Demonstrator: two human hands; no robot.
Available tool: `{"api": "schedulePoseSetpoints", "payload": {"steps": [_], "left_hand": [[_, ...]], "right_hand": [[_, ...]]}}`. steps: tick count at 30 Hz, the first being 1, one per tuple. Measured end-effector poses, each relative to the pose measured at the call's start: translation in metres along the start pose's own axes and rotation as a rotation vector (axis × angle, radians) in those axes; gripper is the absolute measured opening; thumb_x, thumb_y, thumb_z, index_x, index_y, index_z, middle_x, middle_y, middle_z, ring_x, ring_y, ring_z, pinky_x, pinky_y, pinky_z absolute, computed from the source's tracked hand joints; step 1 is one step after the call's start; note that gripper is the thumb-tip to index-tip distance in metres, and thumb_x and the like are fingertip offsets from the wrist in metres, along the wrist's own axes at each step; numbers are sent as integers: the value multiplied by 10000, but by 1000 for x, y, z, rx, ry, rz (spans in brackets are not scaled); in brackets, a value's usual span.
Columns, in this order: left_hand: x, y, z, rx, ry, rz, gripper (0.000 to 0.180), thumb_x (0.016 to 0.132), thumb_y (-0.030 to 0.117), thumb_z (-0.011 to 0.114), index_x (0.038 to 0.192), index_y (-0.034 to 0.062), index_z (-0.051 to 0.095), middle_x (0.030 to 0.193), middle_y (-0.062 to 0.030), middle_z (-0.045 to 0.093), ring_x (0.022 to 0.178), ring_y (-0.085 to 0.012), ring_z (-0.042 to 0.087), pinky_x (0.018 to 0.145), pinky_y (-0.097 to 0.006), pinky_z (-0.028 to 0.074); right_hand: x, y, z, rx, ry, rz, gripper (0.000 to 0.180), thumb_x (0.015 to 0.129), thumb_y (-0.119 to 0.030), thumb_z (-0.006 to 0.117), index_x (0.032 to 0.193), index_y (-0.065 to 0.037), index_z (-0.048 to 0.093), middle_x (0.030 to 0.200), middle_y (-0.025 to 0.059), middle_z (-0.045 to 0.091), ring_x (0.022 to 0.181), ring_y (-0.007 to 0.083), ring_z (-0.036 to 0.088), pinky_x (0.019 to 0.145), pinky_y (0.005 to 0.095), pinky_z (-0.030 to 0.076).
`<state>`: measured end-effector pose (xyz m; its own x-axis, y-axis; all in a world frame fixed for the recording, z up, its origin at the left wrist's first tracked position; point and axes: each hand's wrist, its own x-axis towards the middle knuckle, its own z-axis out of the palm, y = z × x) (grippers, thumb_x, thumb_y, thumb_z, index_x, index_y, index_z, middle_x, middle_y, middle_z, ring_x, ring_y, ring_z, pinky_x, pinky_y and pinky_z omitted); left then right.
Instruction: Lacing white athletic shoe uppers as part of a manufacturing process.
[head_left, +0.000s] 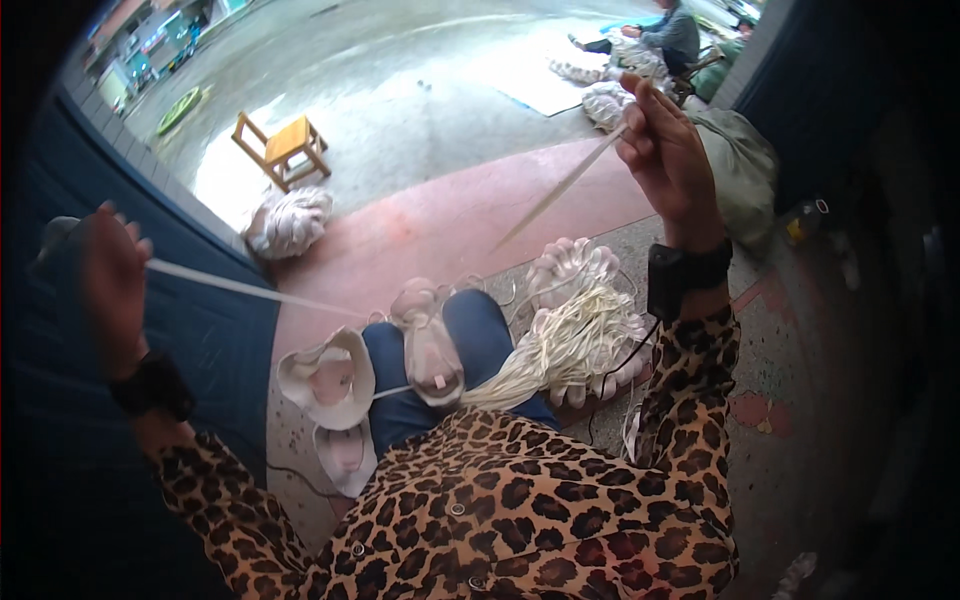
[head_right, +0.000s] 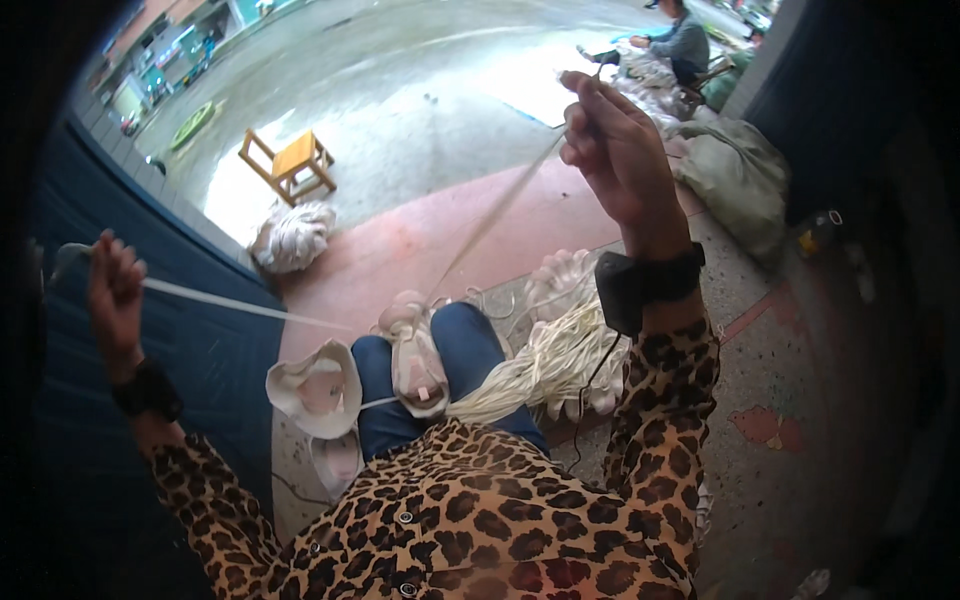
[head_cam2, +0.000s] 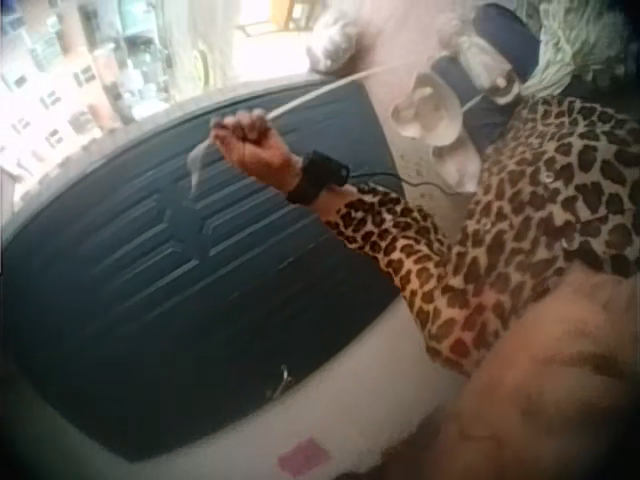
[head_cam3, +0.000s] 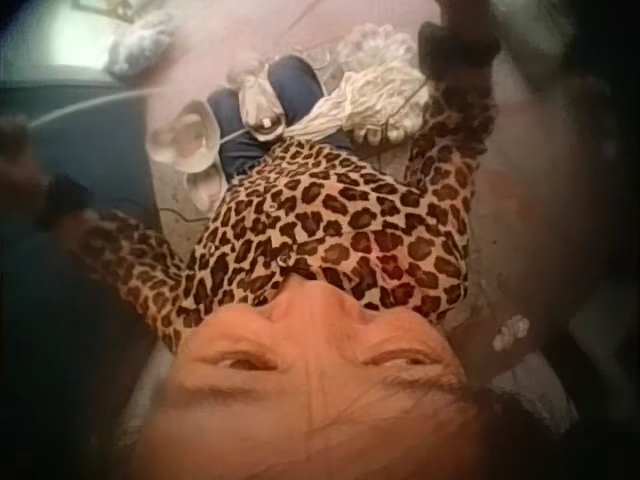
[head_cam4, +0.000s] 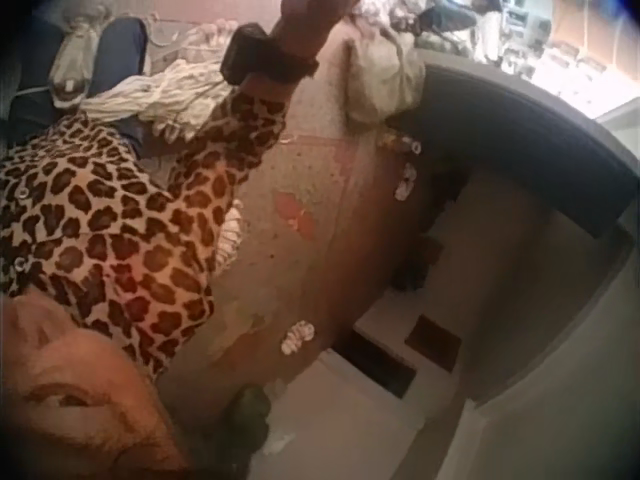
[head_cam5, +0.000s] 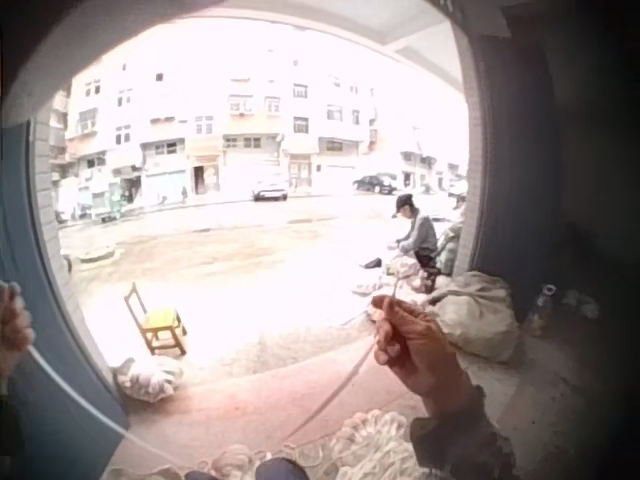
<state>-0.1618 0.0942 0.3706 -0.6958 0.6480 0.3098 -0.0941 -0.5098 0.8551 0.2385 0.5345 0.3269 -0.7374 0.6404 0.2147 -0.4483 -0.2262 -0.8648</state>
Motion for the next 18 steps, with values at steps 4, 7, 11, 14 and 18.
{"api": "schedulePoseSetpoints", "payload": {"steps": [4,7,11,14,18], "left_hand": [[6,32,-38,177,245,146,242,1079,245,503,1189,38,560,711,51,303,553,-49,240,467,-224,233],[6,9,-25,295,355,134,279,1052,314,555,1197,75,561,684,65,340,522,-24,286,420,-201,232],[9,-35,42,414,120,112,252,1029,373,577,1110,136,596,612,95,332,478,-15,316,399,-195,254],[17,-62,140,490,87,16,210,1035,275,575,1123,96,642,711,45,513,606,-56,479,569,-229,434],[22,-44,198,235,-216,107,315,1024,231,600,1244,5,617,829,-6,628,755,-114,614,750,-269,518]], "right_hand": [[12,-26,-12,-33,12,-89,330,1057,-275,549,1213,15,571,689,-5,530,548,69,433,545,249,414],[22,-36,22,-168,-19,-141,344,1057,-289,544,1207,19,576,660,1,511,493,80,406,496,257,395],[32,-64,96,-294,27,-416,337,1025,-242,550,1213,34,587,658,16,520,476,94,438,435,257,365],[46,-89,132,-271,-81,-458,343,1017,-248,553,1229,18,604,697,40,569,502,105,493,435,252,404],[55,-63,181,-401,-383,-334,291,980,-172,628,1194,20,675,935,94,685,645,108,614,589,252,544]]}}
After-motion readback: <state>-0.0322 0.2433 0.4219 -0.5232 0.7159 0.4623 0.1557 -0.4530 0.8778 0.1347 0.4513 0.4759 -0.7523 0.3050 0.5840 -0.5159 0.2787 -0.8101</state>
